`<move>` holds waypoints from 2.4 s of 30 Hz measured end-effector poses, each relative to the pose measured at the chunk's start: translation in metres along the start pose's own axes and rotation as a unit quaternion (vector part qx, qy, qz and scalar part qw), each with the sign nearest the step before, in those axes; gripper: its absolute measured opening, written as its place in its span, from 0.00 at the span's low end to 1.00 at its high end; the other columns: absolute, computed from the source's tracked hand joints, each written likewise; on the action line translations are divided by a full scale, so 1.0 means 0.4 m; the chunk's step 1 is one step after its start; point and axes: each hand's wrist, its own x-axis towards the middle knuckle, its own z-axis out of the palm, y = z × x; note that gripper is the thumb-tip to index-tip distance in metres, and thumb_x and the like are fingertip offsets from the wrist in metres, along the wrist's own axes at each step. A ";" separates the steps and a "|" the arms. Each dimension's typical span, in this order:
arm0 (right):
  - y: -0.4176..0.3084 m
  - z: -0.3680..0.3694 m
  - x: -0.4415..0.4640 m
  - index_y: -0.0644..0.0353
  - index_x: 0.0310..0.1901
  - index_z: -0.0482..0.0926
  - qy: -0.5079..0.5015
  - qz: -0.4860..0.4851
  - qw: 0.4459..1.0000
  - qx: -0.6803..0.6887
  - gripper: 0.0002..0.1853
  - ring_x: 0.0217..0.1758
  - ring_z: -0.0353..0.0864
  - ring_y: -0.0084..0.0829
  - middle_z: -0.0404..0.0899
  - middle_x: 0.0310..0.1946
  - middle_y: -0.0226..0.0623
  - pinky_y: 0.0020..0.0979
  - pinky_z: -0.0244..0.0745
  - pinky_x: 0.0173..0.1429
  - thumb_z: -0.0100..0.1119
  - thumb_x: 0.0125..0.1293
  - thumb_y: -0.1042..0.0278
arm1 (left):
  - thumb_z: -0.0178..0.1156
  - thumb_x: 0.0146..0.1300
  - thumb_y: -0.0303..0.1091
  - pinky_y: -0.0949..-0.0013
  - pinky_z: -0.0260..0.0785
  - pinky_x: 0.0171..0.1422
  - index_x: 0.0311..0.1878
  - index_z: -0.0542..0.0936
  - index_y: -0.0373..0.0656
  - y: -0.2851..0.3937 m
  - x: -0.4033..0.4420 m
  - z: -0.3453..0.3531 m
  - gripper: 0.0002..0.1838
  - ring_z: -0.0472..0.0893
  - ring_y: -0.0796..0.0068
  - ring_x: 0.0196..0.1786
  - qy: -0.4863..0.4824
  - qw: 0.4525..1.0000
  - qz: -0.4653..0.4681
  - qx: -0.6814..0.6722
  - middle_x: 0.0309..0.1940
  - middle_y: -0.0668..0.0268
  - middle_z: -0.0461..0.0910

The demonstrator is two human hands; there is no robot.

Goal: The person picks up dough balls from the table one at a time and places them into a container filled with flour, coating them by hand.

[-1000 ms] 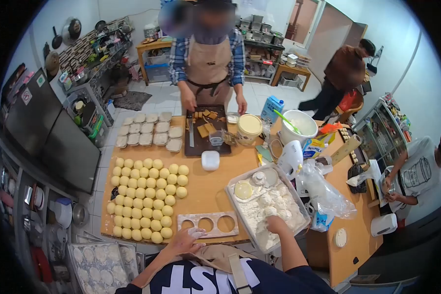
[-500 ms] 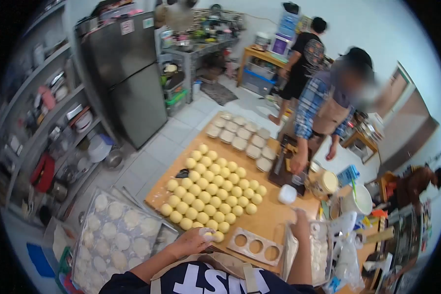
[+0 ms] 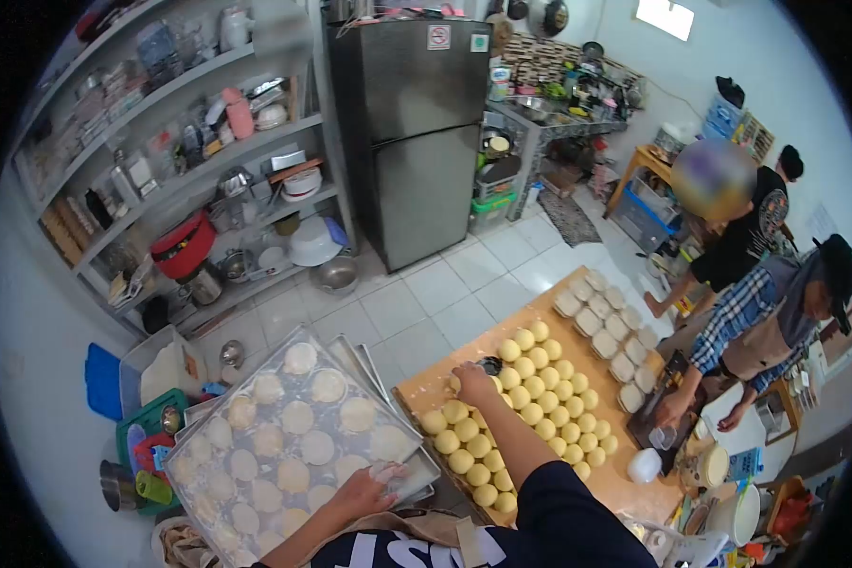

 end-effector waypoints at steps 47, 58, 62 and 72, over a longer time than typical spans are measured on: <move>0.045 0.176 -1.615 0.53 0.56 0.71 0.060 0.616 0.780 0.093 0.30 0.59 0.70 0.45 0.73 0.52 0.46 0.42 0.68 0.61 0.63 0.47 0.70 | 0.56 0.58 0.41 0.56 0.66 0.60 0.64 0.67 0.51 0.616 0.285 0.442 0.28 0.72 0.56 0.59 -0.338 0.850 0.402 0.033 0.56 0.60 0.73; 0.137 0.251 -1.592 0.56 0.55 0.71 0.035 0.360 0.929 0.079 0.31 0.55 0.72 0.46 0.73 0.49 0.47 0.41 0.70 0.58 0.66 0.44 0.73 | 0.56 0.58 0.38 0.56 0.65 0.61 0.61 0.69 0.43 0.672 0.173 0.564 0.26 0.72 0.52 0.57 -0.335 0.855 0.395 0.017 0.53 0.52 0.74; 0.145 0.264 -1.601 0.59 0.47 0.75 0.052 0.342 0.932 0.106 0.22 0.52 0.74 0.47 0.75 0.46 0.48 0.42 0.71 0.55 0.60 0.45 0.76 | 0.56 0.56 0.36 0.56 0.67 0.57 0.59 0.70 0.41 0.665 0.139 0.572 0.26 0.74 0.52 0.54 -0.338 0.872 0.352 0.042 0.51 0.51 0.75; 0.084 0.202 -1.742 0.56 0.49 0.75 0.079 0.419 0.898 0.112 0.25 0.53 0.73 0.48 0.73 0.47 0.51 0.43 0.71 0.54 0.60 0.44 0.75 | 0.55 0.55 0.35 0.54 0.67 0.57 0.58 0.71 0.39 0.642 0.106 0.589 0.25 0.74 0.49 0.52 -0.300 0.879 0.369 -0.015 0.49 0.50 0.75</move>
